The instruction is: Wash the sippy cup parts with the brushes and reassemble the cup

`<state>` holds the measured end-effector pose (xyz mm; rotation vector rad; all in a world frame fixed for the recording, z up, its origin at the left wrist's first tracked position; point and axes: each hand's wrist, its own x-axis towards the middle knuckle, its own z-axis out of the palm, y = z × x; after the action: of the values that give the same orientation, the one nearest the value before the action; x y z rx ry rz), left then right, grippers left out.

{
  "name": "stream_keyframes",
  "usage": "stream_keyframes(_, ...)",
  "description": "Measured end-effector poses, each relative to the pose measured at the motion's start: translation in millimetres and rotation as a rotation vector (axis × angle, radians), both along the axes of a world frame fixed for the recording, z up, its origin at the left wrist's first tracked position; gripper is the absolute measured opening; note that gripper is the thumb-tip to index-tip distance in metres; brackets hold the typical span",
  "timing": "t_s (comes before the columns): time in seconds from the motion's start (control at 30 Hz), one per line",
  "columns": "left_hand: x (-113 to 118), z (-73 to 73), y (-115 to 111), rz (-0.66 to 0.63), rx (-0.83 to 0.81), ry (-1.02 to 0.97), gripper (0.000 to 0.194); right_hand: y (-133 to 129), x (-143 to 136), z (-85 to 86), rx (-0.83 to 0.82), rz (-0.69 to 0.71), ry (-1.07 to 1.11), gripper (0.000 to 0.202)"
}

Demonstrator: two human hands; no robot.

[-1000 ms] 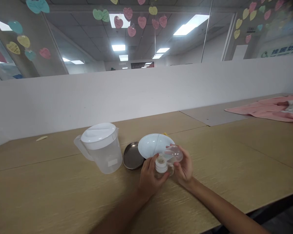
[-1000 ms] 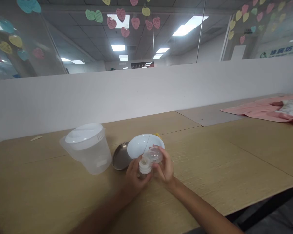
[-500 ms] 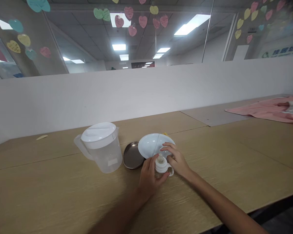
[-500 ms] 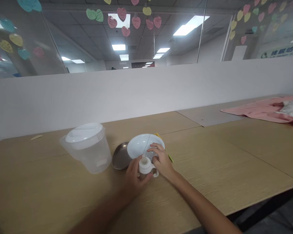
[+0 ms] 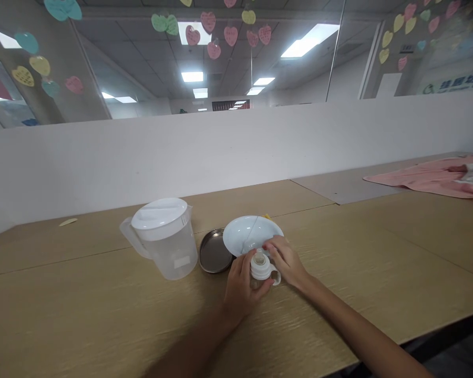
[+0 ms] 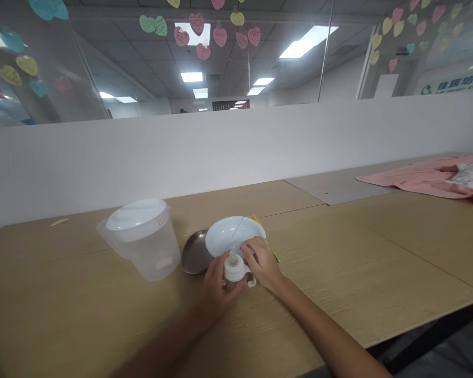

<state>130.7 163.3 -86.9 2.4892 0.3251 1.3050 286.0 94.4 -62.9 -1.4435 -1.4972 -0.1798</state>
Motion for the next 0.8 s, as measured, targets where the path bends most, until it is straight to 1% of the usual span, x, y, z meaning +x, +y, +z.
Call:
stream_keyframes(0.1, 1, -1.6, 0, -0.010, -0.014, 0.000, 0.060, -6, -9, 2.3, 0.098, 0.131, -0.104, 0.033)
stream_keyframes(0.17, 1, -1.2, 0, 0.014, 0.004, 0.003, 0.058, -6, -16, 2.8, 0.086, 0.154, -0.112, 0.037)
stream_keyframes(0.27, -1, 1.5, 0, 0.026, 0.016, 0.032, 0.057, -6, -24, 2.7, -0.011, 0.143, 0.038, 0.039)
stream_keyframes(0.33, -2, 3.2, 0, -0.023, -0.017, 0.058, 0.058, -5, -26, 3.0, -0.055, 0.185, 0.179, 0.036)
stream_keyframes(0.4, -3, 4.1, 0, -0.081, -0.051, 0.065, 0.059, -6, -25, 3.9, -0.070, 0.230, 0.272, 0.034)
stream_keyframes(0.47, -3, 4.1, 0, -0.115, -0.070, 0.056, 0.058, -8, -24, 5.1, -0.067, 0.235, 0.302, 0.033)
stream_keyframes(0.6, -3, 4.2, -1, -0.139, -0.072, 0.047, 0.057, -9, -23, 6.5, -0.033, 0.214, 0.331, 0.037)
stream_keyframes(0.7, -3, 6.0, -1, -0.152, -0.077, 0.068, 0.056, -8, -23, 6.6, -0.034, 0.247, 0.384, 0.042)
stream_keyframes(0.8, -5, 8.4, 0, -0.160, -0.081, 0.069, 0.056, -8, -21, 6.8, -0.070, 0.302, 0.456, 0.047)
